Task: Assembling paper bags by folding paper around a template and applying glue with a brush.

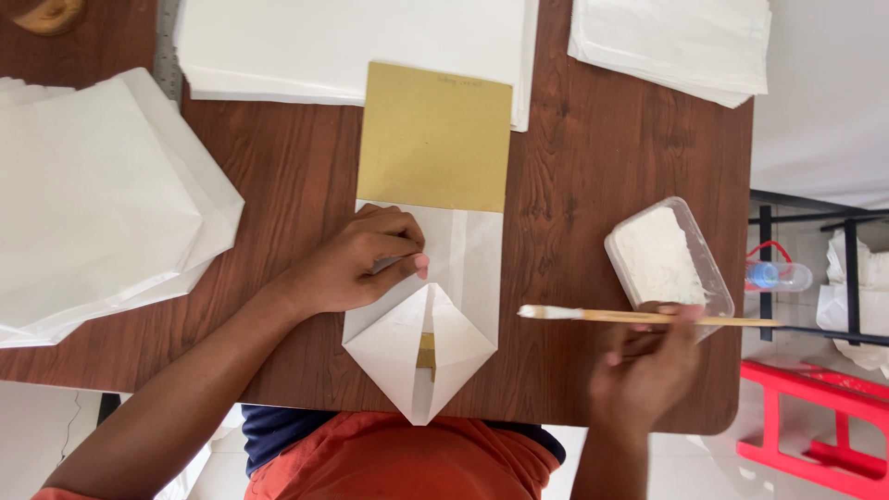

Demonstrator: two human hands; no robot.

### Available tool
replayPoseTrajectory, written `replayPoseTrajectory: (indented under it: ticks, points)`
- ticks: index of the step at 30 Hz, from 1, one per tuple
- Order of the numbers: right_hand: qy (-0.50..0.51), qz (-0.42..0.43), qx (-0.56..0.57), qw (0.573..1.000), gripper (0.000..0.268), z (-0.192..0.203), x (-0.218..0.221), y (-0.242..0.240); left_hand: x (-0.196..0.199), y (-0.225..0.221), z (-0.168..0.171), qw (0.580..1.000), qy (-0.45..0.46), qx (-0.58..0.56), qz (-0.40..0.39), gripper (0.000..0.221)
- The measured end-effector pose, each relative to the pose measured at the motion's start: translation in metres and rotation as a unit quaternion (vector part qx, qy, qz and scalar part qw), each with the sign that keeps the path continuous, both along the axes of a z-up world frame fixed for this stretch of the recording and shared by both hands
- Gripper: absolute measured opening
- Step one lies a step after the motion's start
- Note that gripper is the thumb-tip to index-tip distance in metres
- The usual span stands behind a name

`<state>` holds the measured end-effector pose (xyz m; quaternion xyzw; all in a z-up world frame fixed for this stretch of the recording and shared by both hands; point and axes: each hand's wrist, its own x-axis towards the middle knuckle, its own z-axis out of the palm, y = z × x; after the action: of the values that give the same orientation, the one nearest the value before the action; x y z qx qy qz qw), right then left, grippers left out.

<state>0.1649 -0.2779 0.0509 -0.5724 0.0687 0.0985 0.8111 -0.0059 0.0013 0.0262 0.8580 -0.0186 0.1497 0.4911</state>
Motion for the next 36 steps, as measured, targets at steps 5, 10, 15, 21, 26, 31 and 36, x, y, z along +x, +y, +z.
replayPoseTrajectory:
  ticks: [5, 10, 15, 21, 26, 31, 36]
  points:
    - [-0.131, -0.054, -0.225, 0.964, 0.032, 0.016, 0.066, -0.051, -0.001, 0.001, 0.023, 0.997, -0.076, -0.005, -0.019, 0.021]
    - [-0.070, 0.017, -0.368, 0.927, 0.033, 0.040, 0.092, -0.052, -0.010, 0.013, 0.016, 0.997, -0.004, 0.063, -0.033, 0.014]
    - [-0.155, 0.056, -0.520, 0.838, 0.057, -0.010, 0.131, -0.071, -0.020, 0.018, 0.028, 0.995, 0.045, 0.076, -0.055, 0.013]
    - [-0.218, 0.018, -0.721, 0.658, 0.070, -0.024, 0.134, -0.071, -0.028, 0.010, 0.040, 0.984, 0.111, 0.127, -0.049, 0.019]
    - [-0.255, -0.017, -0.771, 0.583, 0.059, -0.029, 0.133, -0.067, -0.035, 0.005, 0.027, 0.976, 0.146, 0.151, -0.061, 0.025]
    - [-0.406, -0.107, -0.669, 0.613, 0.057, -0.035, 0.128, -0.083, -0.044, -0.006, 0.017, 0.985, 0.089, 0.146, -0.015, 0.018]
    - [-0.592, -0.094, -0.495, 0.628, 0.052, -0.019, 0.048, -0.071, -0.052, -0.018, 0.013, 0.991, 0.071, 0.104, 0.042, 0.012]
